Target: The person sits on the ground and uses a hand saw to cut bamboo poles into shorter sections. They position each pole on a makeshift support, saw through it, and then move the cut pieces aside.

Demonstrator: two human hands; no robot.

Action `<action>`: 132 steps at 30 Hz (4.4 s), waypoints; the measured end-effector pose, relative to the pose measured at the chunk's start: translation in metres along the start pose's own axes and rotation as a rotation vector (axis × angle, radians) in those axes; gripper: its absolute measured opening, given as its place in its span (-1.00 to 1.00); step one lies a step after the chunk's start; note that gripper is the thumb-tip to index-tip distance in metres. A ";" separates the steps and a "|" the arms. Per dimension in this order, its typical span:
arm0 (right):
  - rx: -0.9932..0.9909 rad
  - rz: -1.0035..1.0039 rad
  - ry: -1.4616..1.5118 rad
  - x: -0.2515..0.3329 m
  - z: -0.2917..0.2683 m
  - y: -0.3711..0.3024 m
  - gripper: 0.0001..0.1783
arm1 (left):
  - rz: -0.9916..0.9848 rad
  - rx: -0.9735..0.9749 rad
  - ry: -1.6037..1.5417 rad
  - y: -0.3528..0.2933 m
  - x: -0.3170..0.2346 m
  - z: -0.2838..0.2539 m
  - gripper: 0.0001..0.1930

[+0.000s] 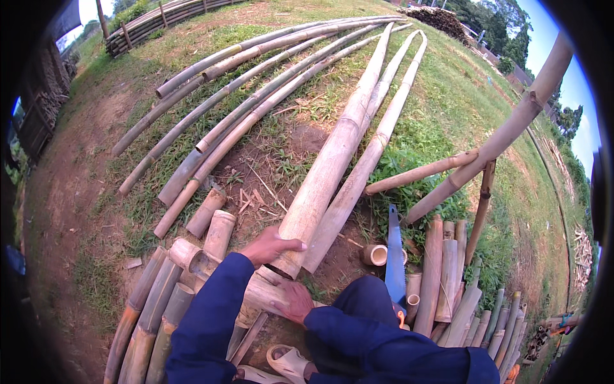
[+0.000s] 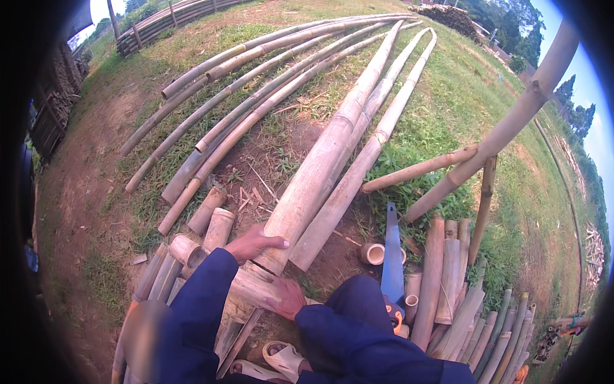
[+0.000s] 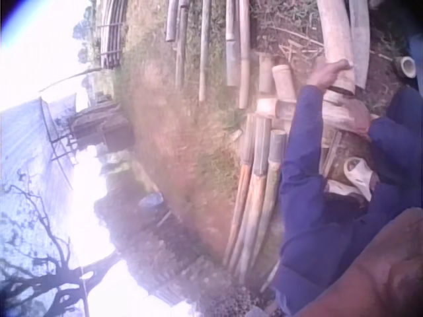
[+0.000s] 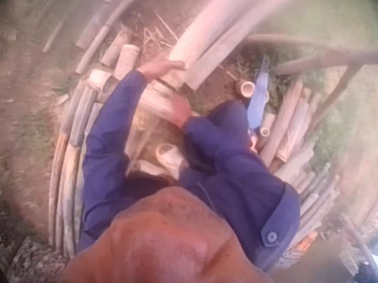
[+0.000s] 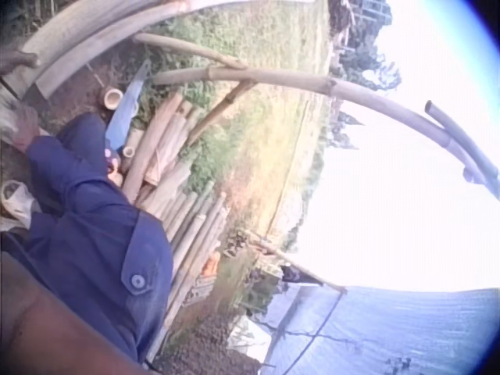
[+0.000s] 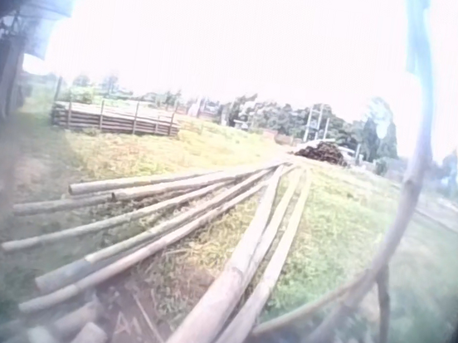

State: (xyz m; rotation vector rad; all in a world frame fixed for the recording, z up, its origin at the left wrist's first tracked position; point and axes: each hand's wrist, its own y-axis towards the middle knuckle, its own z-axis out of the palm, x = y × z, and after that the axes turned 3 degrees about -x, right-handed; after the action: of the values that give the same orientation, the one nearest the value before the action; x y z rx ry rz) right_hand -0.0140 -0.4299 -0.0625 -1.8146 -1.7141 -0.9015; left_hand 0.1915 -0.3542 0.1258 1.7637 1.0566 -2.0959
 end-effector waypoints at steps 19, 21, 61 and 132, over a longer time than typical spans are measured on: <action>-0.140 0.420 1.728 -0.001 -0.147 0.114 0.06 | -0.141 0.051 0.174 0.006 0.010 0.051 -0.03; -0.211 0.508 1.711 0.012 -0.139 0.134 -0.09 | -0.150 -0.026 0.413 0.008 -0.003 0.040 0.01; -0.314 0.509 1.625 -0.035 -0.198 0.189 -0.02 | -0.090 -0.110 0.187 -0.148 0.026 0.073 0.08; 0.312 0.541 1.435 0.147 -0.023 0.122 -0.07 | -0.516 -0.763 1.304 -0.485 0.124 -0.011 -0.08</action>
State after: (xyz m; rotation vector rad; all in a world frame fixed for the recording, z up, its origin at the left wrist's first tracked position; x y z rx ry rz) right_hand 0.1032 -0.3597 0.0723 -0.8220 -0.3781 -1.1276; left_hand -0.1116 0.0382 0.1984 2.3954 2.3174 -0.1594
